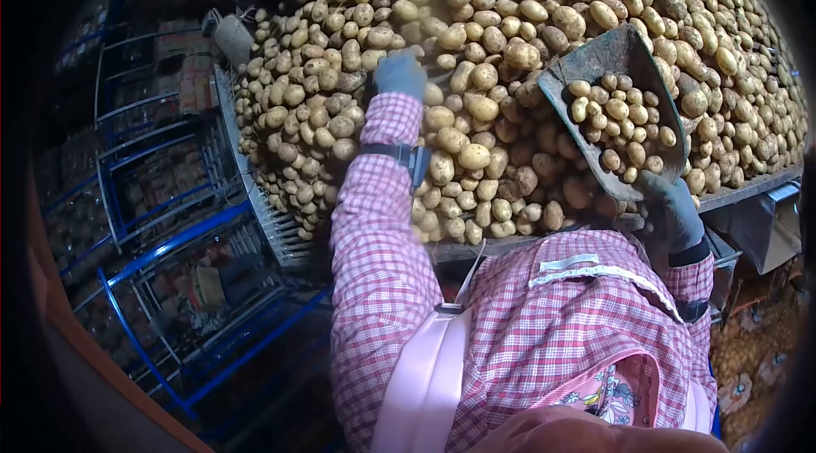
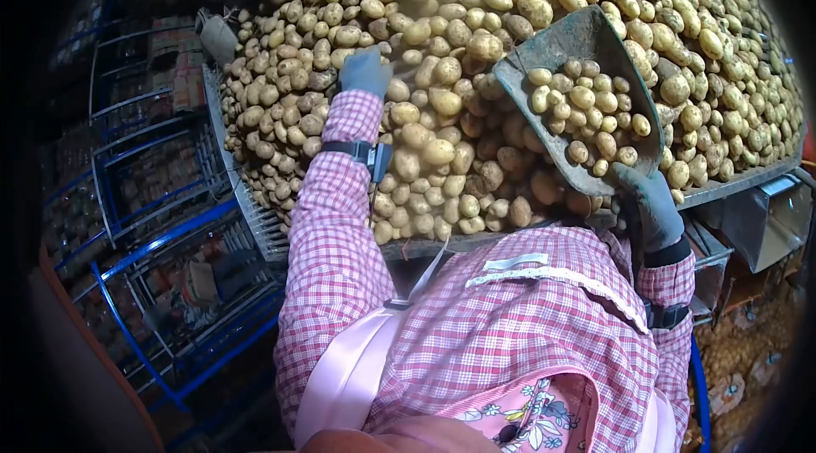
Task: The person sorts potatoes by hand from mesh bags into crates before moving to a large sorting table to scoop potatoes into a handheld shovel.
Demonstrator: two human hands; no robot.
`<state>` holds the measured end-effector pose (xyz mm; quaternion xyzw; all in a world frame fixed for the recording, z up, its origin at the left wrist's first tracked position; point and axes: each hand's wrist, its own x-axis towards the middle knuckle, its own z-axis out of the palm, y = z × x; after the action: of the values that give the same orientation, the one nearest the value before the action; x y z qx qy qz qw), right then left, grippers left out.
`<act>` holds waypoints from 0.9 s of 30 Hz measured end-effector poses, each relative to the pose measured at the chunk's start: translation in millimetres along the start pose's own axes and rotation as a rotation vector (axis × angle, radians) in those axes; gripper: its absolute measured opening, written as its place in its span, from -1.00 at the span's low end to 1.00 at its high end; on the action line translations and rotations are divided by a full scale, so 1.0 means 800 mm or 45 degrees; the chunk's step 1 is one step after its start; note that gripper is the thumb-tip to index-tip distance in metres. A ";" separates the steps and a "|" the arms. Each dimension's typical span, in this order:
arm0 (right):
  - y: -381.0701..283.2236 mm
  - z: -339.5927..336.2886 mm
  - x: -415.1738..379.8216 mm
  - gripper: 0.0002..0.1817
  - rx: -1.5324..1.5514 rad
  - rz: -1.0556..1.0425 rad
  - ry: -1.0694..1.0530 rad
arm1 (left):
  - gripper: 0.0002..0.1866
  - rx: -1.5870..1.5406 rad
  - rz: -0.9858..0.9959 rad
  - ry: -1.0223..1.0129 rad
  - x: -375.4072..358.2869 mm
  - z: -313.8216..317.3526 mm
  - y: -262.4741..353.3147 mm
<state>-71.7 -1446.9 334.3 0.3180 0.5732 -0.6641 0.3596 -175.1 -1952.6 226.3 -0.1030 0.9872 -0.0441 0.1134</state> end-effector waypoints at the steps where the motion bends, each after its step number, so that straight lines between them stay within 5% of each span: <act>1: 0.000 0.001 0.001 -0.71 0.012 -0.004 0.009 | -0.68 0.016 -0.023 -0.051 0.007 0.004 0.004; 5: 0.000 0.001 0.000 -0.71 0.026 -0.020 -0.004 | -0.58 0.084 -0.032 -0.146 0.026 0.014 0.004; 8: 0.004 -0.007 -0.001 -0.70 0.004 -0.045 -0.061 | -0.71 0.136 -0.078 -0.294 0.025 -0.005 0.012; 12: 0.002 -0.005 -0.012 -0.69 -0.011 -0.074 -0.071 | -0.47 0.151 -0.149 -0.400 0.018 -0.034 0.015; 18: 0.006 -0.008 -0.011 -0.55 0.061 -0.185 -0.189 | -0.58 0.018 -0.061 -0.081 0.001 0.011 -0.007; 27: 0.021 -0.007 0.009 -0.55 0.049 -0.107 -0.288 | -0.49 -0.106 -0.014 -0.136 0.020 0.023 -0.013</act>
<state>-61.2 -1443.4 318.4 0.2234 0.5289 -0.7212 0.3875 -184.2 -1967.2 206.1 -0.1151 0.9802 0.0019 0.1612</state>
